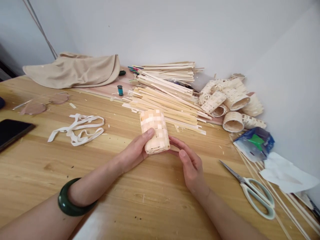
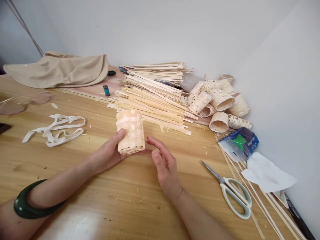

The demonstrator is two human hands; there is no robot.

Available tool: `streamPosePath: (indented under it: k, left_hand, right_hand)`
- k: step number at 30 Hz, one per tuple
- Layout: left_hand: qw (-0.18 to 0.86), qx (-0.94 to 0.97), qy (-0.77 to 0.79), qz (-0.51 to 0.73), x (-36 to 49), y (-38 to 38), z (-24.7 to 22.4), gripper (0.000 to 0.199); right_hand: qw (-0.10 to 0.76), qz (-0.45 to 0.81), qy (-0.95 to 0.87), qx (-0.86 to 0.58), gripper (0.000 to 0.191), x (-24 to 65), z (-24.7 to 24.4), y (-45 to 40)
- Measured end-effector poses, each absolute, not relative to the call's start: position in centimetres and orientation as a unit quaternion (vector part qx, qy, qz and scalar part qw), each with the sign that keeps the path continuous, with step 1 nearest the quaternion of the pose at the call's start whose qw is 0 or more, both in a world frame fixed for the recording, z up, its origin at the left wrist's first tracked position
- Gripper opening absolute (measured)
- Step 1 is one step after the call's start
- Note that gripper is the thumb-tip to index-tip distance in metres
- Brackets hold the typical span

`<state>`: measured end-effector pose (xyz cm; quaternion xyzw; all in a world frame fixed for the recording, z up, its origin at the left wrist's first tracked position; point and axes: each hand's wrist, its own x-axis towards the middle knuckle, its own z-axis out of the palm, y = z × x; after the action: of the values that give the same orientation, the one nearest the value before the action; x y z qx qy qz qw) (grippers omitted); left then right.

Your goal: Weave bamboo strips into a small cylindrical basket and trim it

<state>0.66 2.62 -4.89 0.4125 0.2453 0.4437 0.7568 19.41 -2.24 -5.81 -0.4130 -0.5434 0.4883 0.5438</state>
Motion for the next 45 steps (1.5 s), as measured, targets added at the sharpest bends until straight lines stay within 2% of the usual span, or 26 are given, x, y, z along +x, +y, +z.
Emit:
streamPosePath:
  k: [5,13,20,24,32,36,41,45]
  left_hand:
    - [0.785,0.385,0.255,0.414,0.8,2.5,-4.8,0.032]
    - [0.789,0.371,0.247,0.423,0.9,2.3,-4.6,0.035]
    - [0.754,0.362,0.342,0.428,1.0,1.9,-4.2,0.057]
    - [0.730,0.360,0.378,0.440,1.3,1.9,-4.3,0.071]
    - [0.750,0.366,0.364,0.413,1.3,1.3,-4.1,0.078]
    - [0.787,0.338,0.308,0.415,1.5,1.2,-3.9,0.071]
    - [0.739,0.343,0.353,0.459,1.7,1.1,-4.1,0.070]
    - [0.723,0.358,0.367,0.463,1.8,0.6,-4.6,0.067]
  right_hand:
    - [0.515,0.499,-0.553,-0.424,0.041,19.4,-5.6,-2.5]
    - [0.523,0.512,-0.511,-0.450,0.039,19.1,-6.1,-2.2]
    - [0.477,0.516,-0.536,-0.468,0.043,19.4,-6.9,-2.0]
    - [0.496,0.507,-0.529,-0.466,0.043,19.3,-6.9,-2.2]
    - [0.492,0.437,-0.605,-0.448,0.047,19.1,-6.4,-2.6]
    - [0.486,0.390,-0.649,-0.437,0.049,19.3,-6.1,-2.8]
    - [0.497,0.344,-0.664,-0.440,0.058,19.1,-5.7,-3.3]
    - [0.504,0.251,-0.717,-0.410,0.058,19.0,-5.6,-3.4]
